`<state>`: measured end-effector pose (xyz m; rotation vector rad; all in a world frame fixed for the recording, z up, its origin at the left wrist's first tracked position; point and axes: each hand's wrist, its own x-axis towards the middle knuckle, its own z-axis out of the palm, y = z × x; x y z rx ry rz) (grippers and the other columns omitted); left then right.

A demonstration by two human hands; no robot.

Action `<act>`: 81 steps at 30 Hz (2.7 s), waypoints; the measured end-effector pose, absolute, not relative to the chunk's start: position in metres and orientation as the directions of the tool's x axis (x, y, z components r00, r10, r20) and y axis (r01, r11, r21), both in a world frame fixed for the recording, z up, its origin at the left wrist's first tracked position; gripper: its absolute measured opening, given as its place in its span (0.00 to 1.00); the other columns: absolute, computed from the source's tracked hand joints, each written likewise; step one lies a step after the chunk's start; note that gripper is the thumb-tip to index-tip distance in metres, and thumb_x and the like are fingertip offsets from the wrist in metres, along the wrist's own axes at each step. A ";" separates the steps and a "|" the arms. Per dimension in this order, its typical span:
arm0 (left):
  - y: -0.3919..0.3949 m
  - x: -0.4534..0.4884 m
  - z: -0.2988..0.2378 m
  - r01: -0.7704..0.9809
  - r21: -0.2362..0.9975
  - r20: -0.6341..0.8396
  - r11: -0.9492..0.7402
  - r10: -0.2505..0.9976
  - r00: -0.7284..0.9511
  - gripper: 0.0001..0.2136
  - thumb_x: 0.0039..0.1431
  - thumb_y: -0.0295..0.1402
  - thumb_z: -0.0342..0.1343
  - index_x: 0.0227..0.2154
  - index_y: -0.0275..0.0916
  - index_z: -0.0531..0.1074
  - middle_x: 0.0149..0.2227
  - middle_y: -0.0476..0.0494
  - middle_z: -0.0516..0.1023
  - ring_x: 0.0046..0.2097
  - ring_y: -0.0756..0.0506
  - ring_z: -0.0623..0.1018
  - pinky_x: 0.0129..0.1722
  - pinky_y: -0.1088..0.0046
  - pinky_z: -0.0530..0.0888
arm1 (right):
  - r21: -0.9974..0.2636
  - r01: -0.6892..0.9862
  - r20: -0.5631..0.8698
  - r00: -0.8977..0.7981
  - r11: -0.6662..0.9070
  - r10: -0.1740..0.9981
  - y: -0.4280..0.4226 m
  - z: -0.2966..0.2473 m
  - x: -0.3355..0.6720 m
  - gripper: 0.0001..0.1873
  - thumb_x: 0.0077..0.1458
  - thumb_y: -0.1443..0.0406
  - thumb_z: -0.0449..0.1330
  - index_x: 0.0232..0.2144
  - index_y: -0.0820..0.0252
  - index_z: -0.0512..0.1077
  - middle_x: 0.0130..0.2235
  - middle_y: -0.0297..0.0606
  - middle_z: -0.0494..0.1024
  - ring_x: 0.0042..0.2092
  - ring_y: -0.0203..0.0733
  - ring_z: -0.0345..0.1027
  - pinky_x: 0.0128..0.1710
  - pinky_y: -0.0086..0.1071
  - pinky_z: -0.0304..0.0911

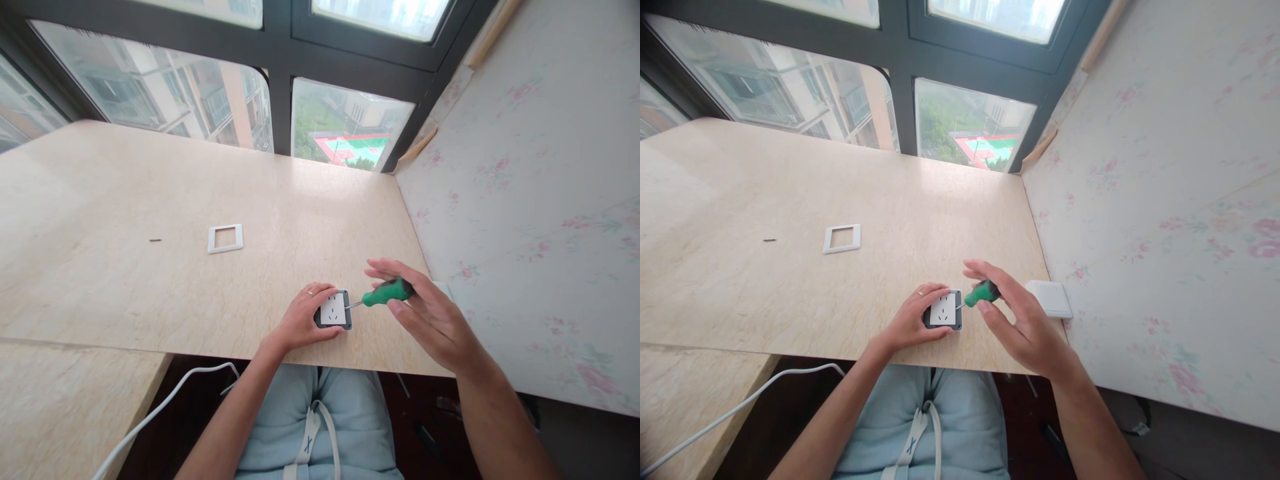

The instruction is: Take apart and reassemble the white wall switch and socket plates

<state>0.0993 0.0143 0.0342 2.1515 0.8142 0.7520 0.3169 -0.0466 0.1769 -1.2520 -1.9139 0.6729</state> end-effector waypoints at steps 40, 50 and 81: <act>0.014 0.099 0.032 0.316 0.760 0.276 -0.568 0.722 0.634 0.32 0.52 0.44 0.65 0.59 0.43 0.63 0.59 0.38 0.68 0.60 0.37 0.67 0.60 0.55 0.66 | -0.701 0.572 0.287 -0.322 0.427 0.902 -0.034 0.181 0.314 0.24 0.67 0.60 0.50 0.63 0.49 0.58 0.64 0.45 0.63 0.61 0.49 0.64 0.55 0.46 0.69; 0.014 0.099 0.034 0.320 0.760 0.272 -0.565 0.725 0.633 0.32 0.52 0.44 0.65 0.58 0.44 0.63 0.58 0.38 0.68 0.59 0.37 0.68 0.59 0.54 0.67 | -0.585 0.643 0.422 -0.279 0.494 0.863 -0.031 0.174 0.312 0.18 0.59 0.60 0.64 0.51 0.52 0.70 0.41 0.38 0.80 0.38 0.42 0.76 0.41 0.37 0.74; 0.014 0.099 0.033 0.326 0.753 0.271 -0.571 0.722 0.637 0.32 0.52 0.45 0.65 0.59 0.44 0.63 0.59 0.38 0.68 0.60 0.37 0.67 0.61 0.54 0.65 | -0.645 0.625 0.329 -0.292 0.440 0.898 -0.034 0.179 0.317 0.23 0.61 0.61 0.61 0.58 0.51 0.66 0.51 0.41 0.79 0.46 0.44 0.76 0.49 0.40 0.73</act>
